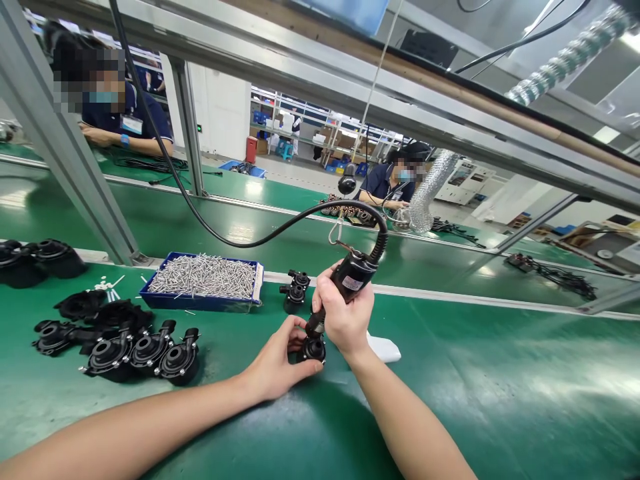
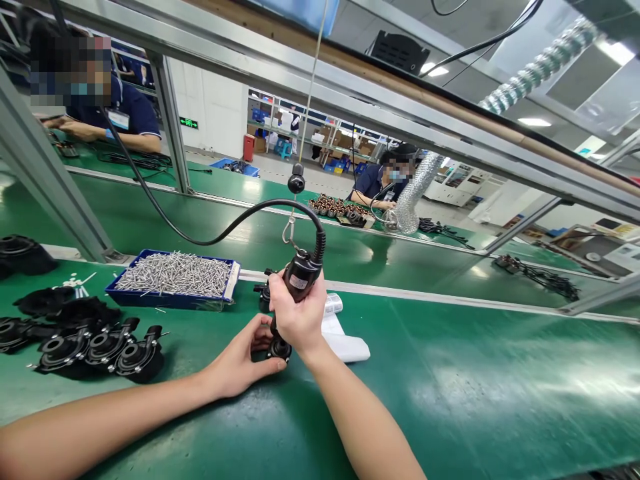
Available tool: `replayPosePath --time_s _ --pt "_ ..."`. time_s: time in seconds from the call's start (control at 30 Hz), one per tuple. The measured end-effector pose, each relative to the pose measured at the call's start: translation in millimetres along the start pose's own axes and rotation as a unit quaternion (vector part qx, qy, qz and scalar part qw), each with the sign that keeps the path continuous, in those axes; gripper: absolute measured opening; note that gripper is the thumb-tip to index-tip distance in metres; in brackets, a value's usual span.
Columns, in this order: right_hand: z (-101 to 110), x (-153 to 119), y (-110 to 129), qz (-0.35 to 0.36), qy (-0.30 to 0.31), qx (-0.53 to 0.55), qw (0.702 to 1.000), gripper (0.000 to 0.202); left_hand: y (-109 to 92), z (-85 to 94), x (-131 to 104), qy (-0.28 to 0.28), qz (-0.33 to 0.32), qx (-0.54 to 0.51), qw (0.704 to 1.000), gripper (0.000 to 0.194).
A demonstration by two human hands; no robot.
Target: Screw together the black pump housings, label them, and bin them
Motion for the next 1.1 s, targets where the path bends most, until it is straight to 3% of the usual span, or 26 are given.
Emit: replayPosePath --time_s 0.17,0.37,0.53,1.1 --pt "9.8 0.2 4.4 0.009 -0.021 0.019 1.000 0.022 0.0 0.6 -0.2 0.007 -0.016 0.018 1.000 0.054" --pt "33.9 5.9 22.0 0.061 -0.056 0.051 0.995 0.022 -5.5 23.6 6.3 -0.061 -0.062 0.086 0.992 0.043" --pt "30.7 8.1 14.5 0.020 -0.027 0.071 0.997 0.025 -7.1 25.9 8.0 -0.065 -0.071 0.095 0.991 0.036" --pt "25.2 5.7 13.5 0.008 -0.013 0.061 0.998 0.026 -7.0 24.5 7.1 -0.064 -0.072 0.095 0.991 0.036"
Point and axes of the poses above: each hand's wrist, its own x-axis towards the middle knuckle, its own z-axis out of the back of the hand, y = z × x, the point moved 10 cm from there along x, towards the middle knuckle, and after that the axes turned 2 degrees about -x, right-handed, at the moved point
